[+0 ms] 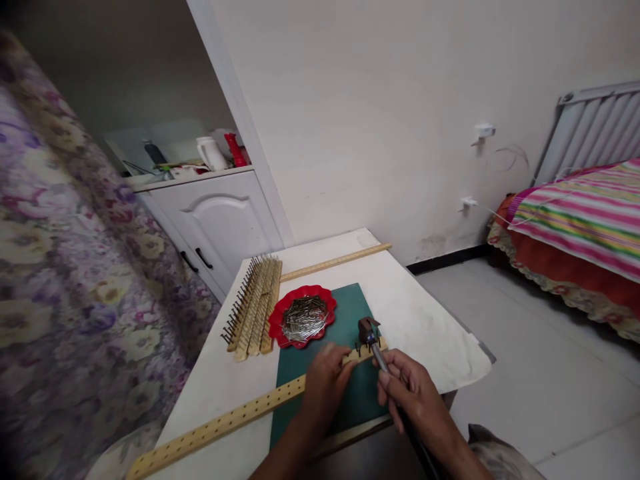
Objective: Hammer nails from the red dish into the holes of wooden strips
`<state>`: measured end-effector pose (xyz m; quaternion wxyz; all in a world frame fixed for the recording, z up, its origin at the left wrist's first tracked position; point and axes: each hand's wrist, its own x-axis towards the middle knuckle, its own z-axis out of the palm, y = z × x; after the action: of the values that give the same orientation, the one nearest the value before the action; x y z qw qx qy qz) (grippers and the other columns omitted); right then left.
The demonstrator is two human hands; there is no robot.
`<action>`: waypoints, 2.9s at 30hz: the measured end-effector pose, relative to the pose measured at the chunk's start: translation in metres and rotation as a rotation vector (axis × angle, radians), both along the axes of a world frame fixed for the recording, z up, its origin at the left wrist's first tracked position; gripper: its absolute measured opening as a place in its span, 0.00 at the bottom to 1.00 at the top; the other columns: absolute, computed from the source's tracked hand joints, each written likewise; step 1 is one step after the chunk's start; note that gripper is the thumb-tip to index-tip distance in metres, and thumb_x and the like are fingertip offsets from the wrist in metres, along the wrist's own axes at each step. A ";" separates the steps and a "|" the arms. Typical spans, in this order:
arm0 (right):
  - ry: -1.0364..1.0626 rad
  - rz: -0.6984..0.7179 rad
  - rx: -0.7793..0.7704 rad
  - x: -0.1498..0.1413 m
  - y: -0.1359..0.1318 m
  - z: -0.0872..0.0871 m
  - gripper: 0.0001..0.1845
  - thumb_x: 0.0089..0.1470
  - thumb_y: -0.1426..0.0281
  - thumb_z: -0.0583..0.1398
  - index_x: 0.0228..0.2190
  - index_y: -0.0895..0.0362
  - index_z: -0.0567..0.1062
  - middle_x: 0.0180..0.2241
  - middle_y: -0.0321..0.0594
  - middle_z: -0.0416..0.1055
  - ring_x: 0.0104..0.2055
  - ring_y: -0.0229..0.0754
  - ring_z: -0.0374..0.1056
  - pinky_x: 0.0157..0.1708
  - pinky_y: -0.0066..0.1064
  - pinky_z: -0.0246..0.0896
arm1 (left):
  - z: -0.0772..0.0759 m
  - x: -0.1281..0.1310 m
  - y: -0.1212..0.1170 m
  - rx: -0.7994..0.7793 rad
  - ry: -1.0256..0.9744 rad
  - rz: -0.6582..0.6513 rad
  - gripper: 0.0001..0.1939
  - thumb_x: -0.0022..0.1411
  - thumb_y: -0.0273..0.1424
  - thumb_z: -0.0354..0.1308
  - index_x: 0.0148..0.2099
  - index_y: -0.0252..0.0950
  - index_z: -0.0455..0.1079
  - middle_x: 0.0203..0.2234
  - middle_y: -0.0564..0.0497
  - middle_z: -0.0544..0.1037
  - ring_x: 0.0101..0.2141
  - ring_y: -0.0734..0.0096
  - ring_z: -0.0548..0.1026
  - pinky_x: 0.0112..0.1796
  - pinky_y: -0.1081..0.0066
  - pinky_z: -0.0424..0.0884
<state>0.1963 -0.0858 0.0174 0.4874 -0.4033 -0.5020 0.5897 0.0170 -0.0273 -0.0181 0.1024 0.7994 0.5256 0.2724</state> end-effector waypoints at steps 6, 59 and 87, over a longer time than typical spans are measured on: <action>-0.005 -0.044 0.004 0.003 0.001 0.004 0.16 0.55 0.57 0.56 0.36 0.57 0.66 0.19 0.29 0.67 0.09 0.27 0.53 0.11 0.21 0.41 | 0.000 -0.032 -0.012 0.002 0.119 0.031 0.13 0.56 0.25 0.54 0.44 0.40 0.68 0.38 0.49 0.70 0.40 0.63 0.67 0.41 0.64 0.63; 0.047 -0.107 0.034 0.007 0.008 -0.003 0.16 0.56 0.59 0.56 0.40 0.58 0.66 0.20 0.30 0.68 0.10 0.27 0.55 0.11 0.21 0.42 | 0.008 -0.016 0.038 -0.316 -0.584 -0.038 0.08 0.53 0.34 0.56 0.31 0.35 0.69 0.22 0.54 0.74 0.25 0.73 0.72 0.27 0.77 0.65; 0.036 0.060 0.038 -0.025 0.017 0.002 0.13 0.57 0.61 0.55 0.38 0.57 0.65 0.20 0.28 0.67 0.09 0.25 0.54 0.10 0.18 0.42 | -0.006 -0.011 0.042 -0.147 -0.358 -0.054 0.06 0.55 0.29 0.54 0.29 0.35 0.72 0.23 0.54 0.73 0.25 0.75 0.68 0.27 0.77 0.59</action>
<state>0.1712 -0.0692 0.0194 0.4860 -0.3684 -0.5160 0.6015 0.0060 0.0146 -0.0243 0.2596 0.7423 0.4958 0.3685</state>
